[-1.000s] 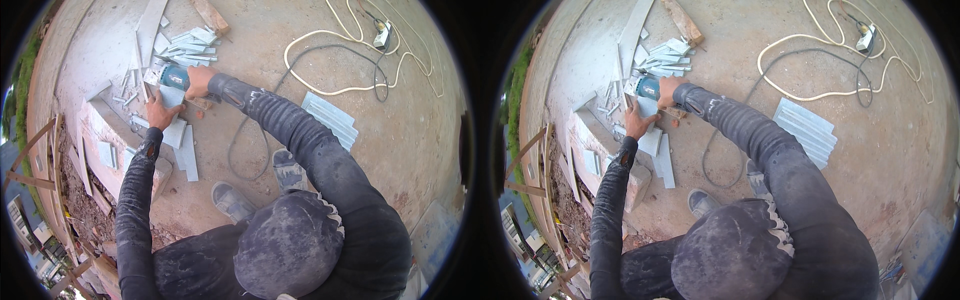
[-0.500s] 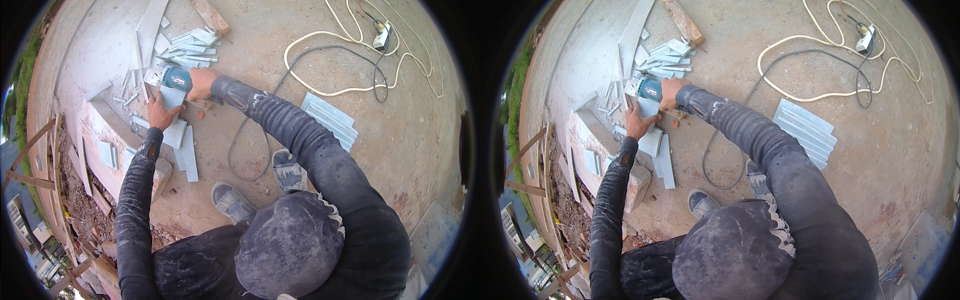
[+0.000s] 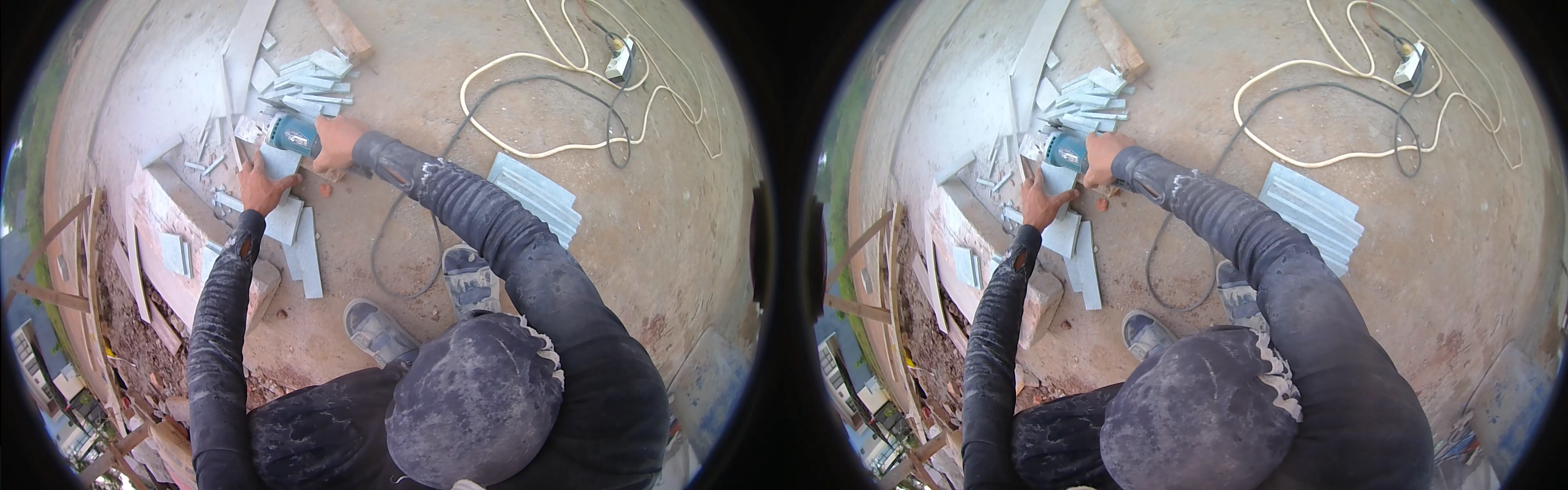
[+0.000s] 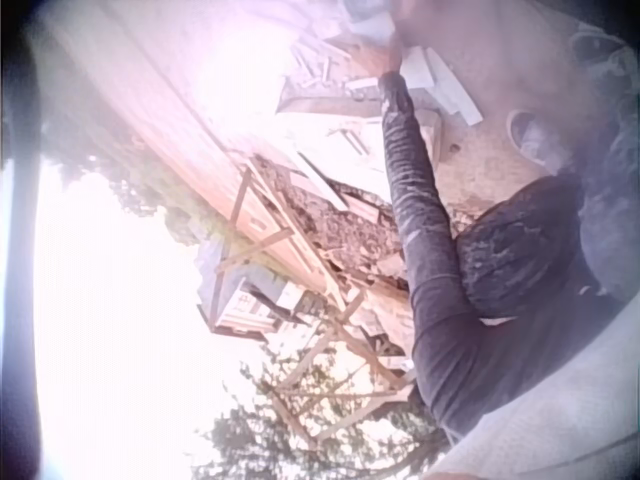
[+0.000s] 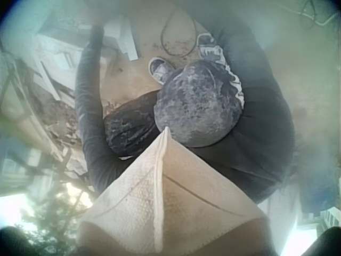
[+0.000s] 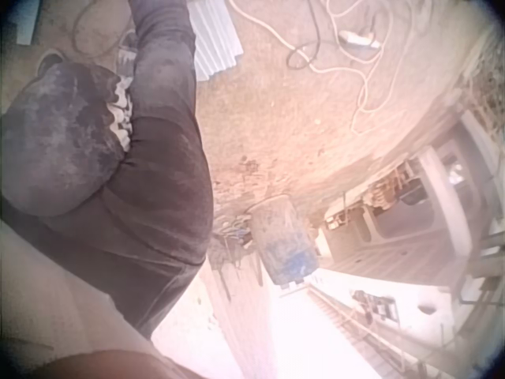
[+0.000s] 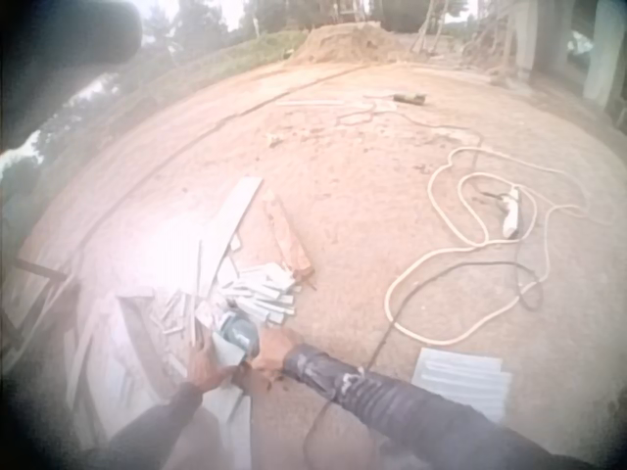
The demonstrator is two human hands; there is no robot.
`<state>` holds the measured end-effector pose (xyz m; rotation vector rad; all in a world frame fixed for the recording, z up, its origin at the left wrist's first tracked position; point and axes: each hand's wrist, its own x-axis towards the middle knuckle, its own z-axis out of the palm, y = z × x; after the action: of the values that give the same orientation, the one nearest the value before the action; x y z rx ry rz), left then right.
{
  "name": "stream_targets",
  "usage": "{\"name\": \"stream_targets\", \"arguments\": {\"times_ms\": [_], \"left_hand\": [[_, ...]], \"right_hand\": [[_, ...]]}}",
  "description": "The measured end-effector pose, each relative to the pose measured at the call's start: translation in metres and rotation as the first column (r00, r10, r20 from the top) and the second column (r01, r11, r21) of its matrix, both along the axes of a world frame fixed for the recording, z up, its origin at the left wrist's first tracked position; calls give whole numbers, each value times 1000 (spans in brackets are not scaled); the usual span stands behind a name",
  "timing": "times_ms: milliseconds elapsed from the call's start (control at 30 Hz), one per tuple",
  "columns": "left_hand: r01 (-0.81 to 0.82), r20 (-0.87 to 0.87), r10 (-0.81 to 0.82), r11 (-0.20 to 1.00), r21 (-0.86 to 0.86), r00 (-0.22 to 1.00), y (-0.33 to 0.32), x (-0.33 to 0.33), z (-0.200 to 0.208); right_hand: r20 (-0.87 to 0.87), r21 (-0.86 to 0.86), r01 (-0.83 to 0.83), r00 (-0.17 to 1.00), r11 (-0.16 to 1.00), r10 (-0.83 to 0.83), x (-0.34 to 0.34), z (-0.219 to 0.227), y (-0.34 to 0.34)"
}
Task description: The person cuts several tiles using an angle grinder while kneeling on the ground.
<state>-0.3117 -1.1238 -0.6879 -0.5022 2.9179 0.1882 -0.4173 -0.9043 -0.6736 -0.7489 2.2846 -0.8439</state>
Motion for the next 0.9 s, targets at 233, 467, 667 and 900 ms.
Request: {"name": "stream_targets", "arguments": {"times_ms": [233, 467, 667, 900], "left_hand": [[-2, -5, 2, 1000, -10, 1000, -3, 2, -4], [8, -7, -8, 999, 35, 1000, 2, 1, 1], [0, -10, 0, 1000, 17, 1000, -4, 3, -3], [6, -7, -6, 1000, -1, 1000, -3, 2, -4]], "right_hand": [[20, 20, -6, 1000, 1000, 5, 1, 2, 0], [25, 17, -10, 1000, 1000, 10, 0, 0, 0], [22, -4, -1, 1000, 1000, 1, 3, 0, 1], [-1, -9, -4, 1000, 1000, 4, 5, 2, 8]]}}
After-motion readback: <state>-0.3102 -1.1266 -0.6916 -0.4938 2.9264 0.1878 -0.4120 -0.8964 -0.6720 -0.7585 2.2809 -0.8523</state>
